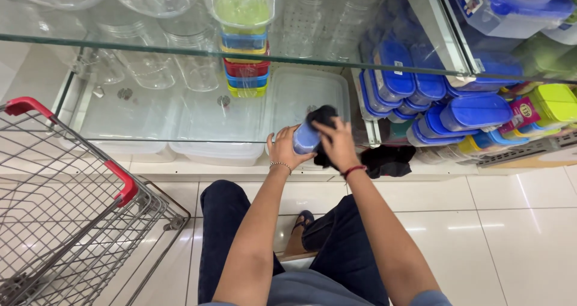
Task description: The recorder uses a black cloth to wipe and clean glass jars and plastic food containers on shelves in a store.
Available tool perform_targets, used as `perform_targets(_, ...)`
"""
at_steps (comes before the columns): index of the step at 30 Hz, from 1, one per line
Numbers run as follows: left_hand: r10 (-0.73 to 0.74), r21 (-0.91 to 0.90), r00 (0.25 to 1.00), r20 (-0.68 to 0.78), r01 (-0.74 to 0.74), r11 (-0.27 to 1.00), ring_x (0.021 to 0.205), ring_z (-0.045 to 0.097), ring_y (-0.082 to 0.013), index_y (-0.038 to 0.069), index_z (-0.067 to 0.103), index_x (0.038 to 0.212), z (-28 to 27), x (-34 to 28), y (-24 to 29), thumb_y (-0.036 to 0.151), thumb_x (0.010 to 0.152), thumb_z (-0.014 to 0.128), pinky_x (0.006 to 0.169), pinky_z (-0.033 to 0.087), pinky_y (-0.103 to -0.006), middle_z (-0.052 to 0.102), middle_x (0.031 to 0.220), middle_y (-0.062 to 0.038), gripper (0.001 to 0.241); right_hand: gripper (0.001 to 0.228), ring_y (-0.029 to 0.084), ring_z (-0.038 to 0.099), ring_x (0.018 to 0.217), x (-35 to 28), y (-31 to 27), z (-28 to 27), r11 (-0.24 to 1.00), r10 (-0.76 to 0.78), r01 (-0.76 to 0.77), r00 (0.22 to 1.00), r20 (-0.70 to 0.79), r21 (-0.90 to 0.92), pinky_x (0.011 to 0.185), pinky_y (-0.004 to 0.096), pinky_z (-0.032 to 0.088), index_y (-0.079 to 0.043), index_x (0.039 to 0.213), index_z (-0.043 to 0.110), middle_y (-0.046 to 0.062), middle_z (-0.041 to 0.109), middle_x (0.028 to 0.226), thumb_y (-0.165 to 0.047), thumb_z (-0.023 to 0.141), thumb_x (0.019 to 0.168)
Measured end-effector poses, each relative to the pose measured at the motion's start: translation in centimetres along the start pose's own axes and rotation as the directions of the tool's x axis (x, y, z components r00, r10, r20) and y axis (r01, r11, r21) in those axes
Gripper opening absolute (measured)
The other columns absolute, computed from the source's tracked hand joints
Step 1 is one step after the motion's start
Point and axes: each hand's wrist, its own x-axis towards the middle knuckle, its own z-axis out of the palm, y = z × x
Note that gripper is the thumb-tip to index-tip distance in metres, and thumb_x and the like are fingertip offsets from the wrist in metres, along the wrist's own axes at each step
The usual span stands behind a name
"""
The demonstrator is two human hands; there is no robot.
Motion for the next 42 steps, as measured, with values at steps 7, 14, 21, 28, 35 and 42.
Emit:
perform_targets(7, 0.021, -0.037, 0.998, -0.053, -0.023, 0.999, 0.139, 0.048, -0.0227, 0.023, 0.055, 0.14, 0.6, -0.3, -0.2, 0.05, 0.052, 0.094, 0.119, 0.016, -0.0581, 0.061, 0.139, -0.008, 0.1, 0.042, 0.041, 0.053, 0.12, -1.6, -1.5, -1.0, 0.964, -0.169, 0.126, 0.971, 0.172, 0.236, 0.107, 0.045, 0.044, -0.025, 0.126, 0.074, 0.016, 0.061, 0.131, -0.01, 0.068, 0.088)
perform_targets(14, -0.101, -0.012, 0.994, 0.049, 0.102, 0.995, 0.133, 0.053, -0.0224, 0.019, 0.053, 0.137, -1.7, 0.7, 1.1, 0.051, 0.052, 0.093, 0.121, 0.015, -0.0585, 0.064, 0.134, -0.007, 0.1, 0.042, 0.047, 0.056, 0.122, 0.4, 4.1, 0.0, 0.978, 0.188, -0.183, 0.981, -0.045, 0.104, 0.104, 0.049, 0.048, -0.015, 0.138, 0.056, 0.023, 0.057, 0.137, -0.015, 0.062, 0.096)
perform_targets(21, -0.319, -0.607, 0.942, 0.105, 0.315, 0.73, 0.103, 0.073, -0.0385, -0.002, 0.037, 0.137, 1.3, 7.6, -5.4, 0.073, 0.067, 0.082, 0.093, 0.058, -0.0452, 0.069, 0.113, -0.034, 0.111, 0.08, 0.05, 0.051, 0.133, 0.9, 10.3, 1.7, 0.969, 0.156, -0.155, 0.988, 0.012, 0.191, 0.109, 0.051, 0.044, -0.008, 0.151, 0.025, 0.034, 0.049, 0.144, -0.016, 0.071, 0.087)
perform_targets(28, -0.681, -0.653, 0.716, 0.153, 0.591, 0.474, 0.102, 0.066, -0.0398, 0.008, 0.055, 0.138, 1.1, 12.6, -3.4, 0.076, 0.077, 0.053, 0.061, 0.065, -0.0498, 0.05, 0.135, -0.024, 0.091, 0.114, 0.054, 0.036, 0.141, 3.5, 5.3, 5.2, 0.984, 0.167, -0.172, 0.982, 0.082, 0.05, 0.115, 0.053, 0.032, -0.015, 0.162, 0.011, 0.032, 0.025, 0.153, -0.048, 0.084, 0.08)
perform_targets(35, -0.601, -0.605, 0.799, -0.018, 0.47, 0.643, 0.12, 0.056, -0.0377, 0.005, 0.047, 0.138, 3.8, 14.9, -4.1, 0.075, 0.09, 0.05, 0.085, 0.055, -0.0413, 0.046, 0.139, -0.022, 0.085, 0.09, 0.043, 0.043, 0.141, 7.1, 5.0, 6.8, 0.963, 0.223, -0.239, 0.966, 0.133, 0.122, 0.112, 0.047, 0.04, -0.025, 0.164, 0.022, 0.023, 0.032, 0.161, -0.05, 0.068, 0.091)
perform_targets(42, -0.33, -0.554, 0.943, -0.046, 0.251, 0.794, 0.109, 0.067, -0.0343, -0.001, 0.028, 0.147, 3.3, 13.5, -2.1, 0.046, 0.067, 0.078, 0.097, 0.054, -0.0444, 0.043, 0.142, -0.018, 0.105, 0.057, 0.039, 0.069, 0.108, 9.4, 8.3, 11.9, 0.919, 0.353, -0.337, 0.934, 0.046, -0.204, 0.086, 0.051, 0.057, -0.021, 0.152, 0.042, 0.016, 0.053, 0.151, -0.045, 0.055, 0.102)
